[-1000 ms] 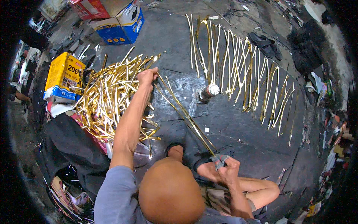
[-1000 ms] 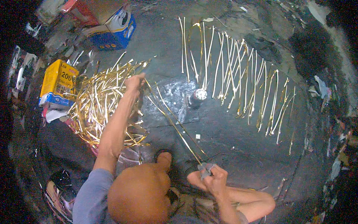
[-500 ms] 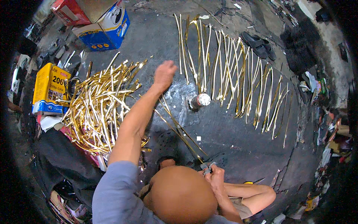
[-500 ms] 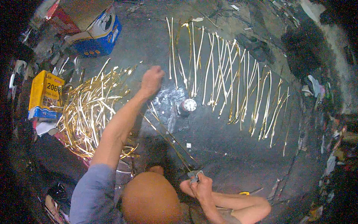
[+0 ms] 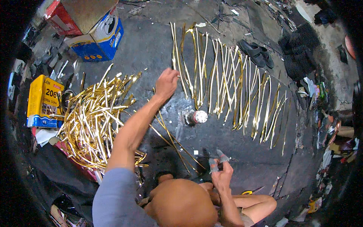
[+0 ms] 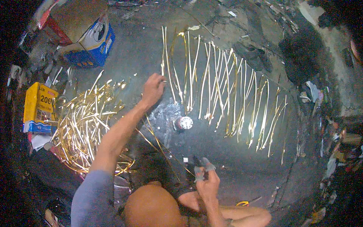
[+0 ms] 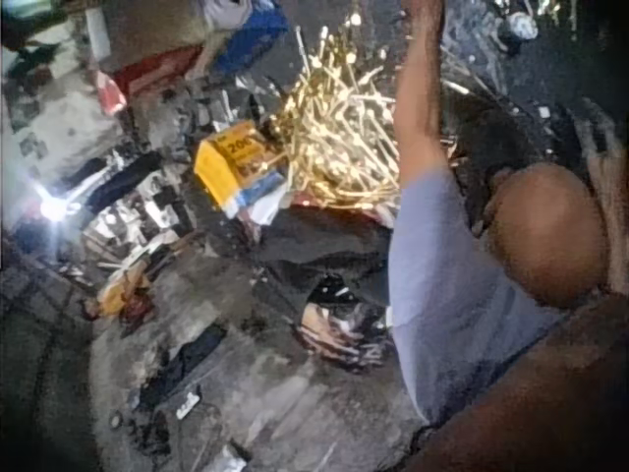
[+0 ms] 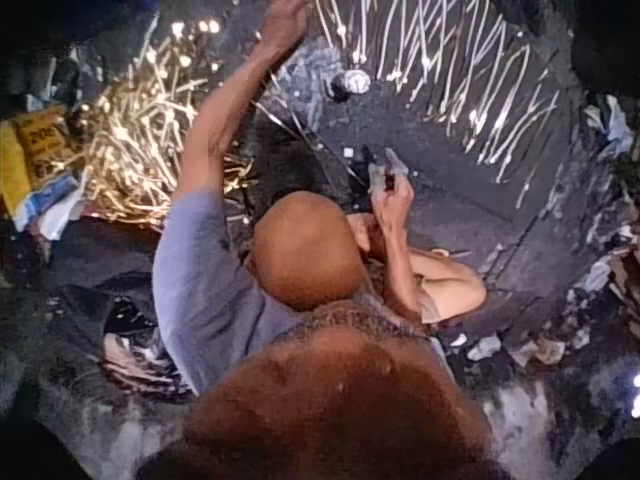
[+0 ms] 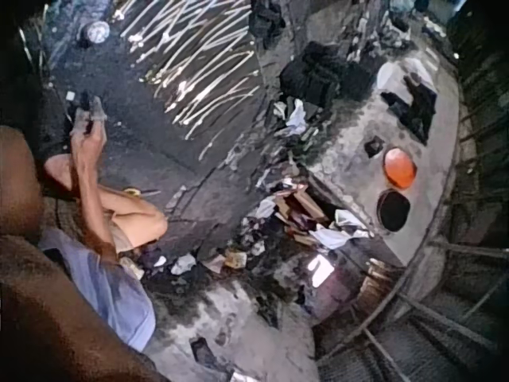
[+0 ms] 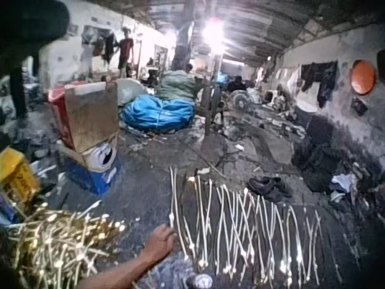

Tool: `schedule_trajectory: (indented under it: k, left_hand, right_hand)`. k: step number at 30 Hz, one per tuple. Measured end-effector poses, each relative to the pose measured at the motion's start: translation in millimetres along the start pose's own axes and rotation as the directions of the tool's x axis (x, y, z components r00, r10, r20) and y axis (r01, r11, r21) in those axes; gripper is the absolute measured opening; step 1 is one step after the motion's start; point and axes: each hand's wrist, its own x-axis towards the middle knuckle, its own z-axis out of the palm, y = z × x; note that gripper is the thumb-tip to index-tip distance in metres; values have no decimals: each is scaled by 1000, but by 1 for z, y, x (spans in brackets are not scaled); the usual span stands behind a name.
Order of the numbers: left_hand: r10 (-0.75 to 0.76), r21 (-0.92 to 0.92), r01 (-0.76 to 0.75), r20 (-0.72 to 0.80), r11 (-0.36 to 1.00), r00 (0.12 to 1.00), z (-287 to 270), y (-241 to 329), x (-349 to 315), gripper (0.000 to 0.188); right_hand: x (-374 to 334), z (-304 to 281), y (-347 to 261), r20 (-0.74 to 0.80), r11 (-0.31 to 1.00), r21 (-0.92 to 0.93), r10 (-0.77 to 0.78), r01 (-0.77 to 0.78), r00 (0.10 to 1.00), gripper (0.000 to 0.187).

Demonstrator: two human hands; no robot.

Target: The person sits on the floor and repeatedly picks up thin gold and white strips, applies a white substance from a small container to one end, and places the strips on the floor. The person also uses a handheld tool to press or adjust the strips.

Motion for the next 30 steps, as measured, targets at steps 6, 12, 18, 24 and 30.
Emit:
schedule_trajectory:
  k: [6,12,18,24,30]
  left_hand:
    - [-113,-176,53,-356,983,928,-144,98,-70,15]
    - [44,-13,-47,-193,999,980,-249,177,-99,14]
    - [-261,-197,188,-473,962,841,-271,194,-133,17]
    - [-381,-11,384,-152,923,912,-219,109,-180,24]
    - [96,229,-392,748,891,656,-163,64,-239,43]
  right_hand:
    - [60,51,-99,-24,806,127,-580,578,814,44]
    - [75,73,-186,31,412,318,-905,854,425,49]
    - [49,75,-183,-25,415,395,-887,820,461,47]
    - [46,44,-108,-1,800,496,-388,337,922,41]
    - [6,31,-49,112,912,408,-83,30,990,45]
